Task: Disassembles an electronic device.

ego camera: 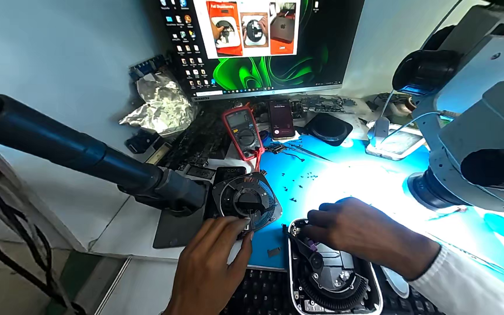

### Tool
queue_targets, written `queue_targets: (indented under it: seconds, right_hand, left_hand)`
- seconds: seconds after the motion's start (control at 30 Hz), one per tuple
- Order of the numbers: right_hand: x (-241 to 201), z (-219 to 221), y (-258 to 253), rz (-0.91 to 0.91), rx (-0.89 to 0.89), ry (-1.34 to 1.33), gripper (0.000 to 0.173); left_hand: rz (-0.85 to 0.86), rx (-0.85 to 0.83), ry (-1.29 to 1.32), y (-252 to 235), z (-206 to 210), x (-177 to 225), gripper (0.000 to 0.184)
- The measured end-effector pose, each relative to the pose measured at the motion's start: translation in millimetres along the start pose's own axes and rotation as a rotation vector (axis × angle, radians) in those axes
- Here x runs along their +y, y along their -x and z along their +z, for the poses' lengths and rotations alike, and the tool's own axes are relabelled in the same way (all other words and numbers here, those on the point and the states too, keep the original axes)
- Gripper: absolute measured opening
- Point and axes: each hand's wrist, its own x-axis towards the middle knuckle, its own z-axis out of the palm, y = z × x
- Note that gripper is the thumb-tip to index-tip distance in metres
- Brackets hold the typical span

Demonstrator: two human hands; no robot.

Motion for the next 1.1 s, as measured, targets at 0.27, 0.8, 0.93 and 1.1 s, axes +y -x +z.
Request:
queue_targets:
  seconds: [0.27, 0.8, 0.93, 1.1]
  right_hand:
    - [-34, -21, 32, 0.556, 0.507, -0.438, 0.037]
    - [-70, -3, 52, 0.860, 0.762, -0.795, 0.023]
    - [-72, 10, 48, 0.834, 0.747, -0.788, 0.024]
    - [-73, 15, 45, 0.829, 0.690, -0.693, 0.025]
  left_hand:
    - [0.034, -0.012, 0.210, -11, 1, 27, 0.024]
    - [0.216, -0.421, 0.365, -11, -30, 53, 0.018]
    - [0.163, -0.445, 0.423, 4, -26, 56, 0.026]
    - [0.105, -0.345, 0.438, 1, -31, 49, 0.032]
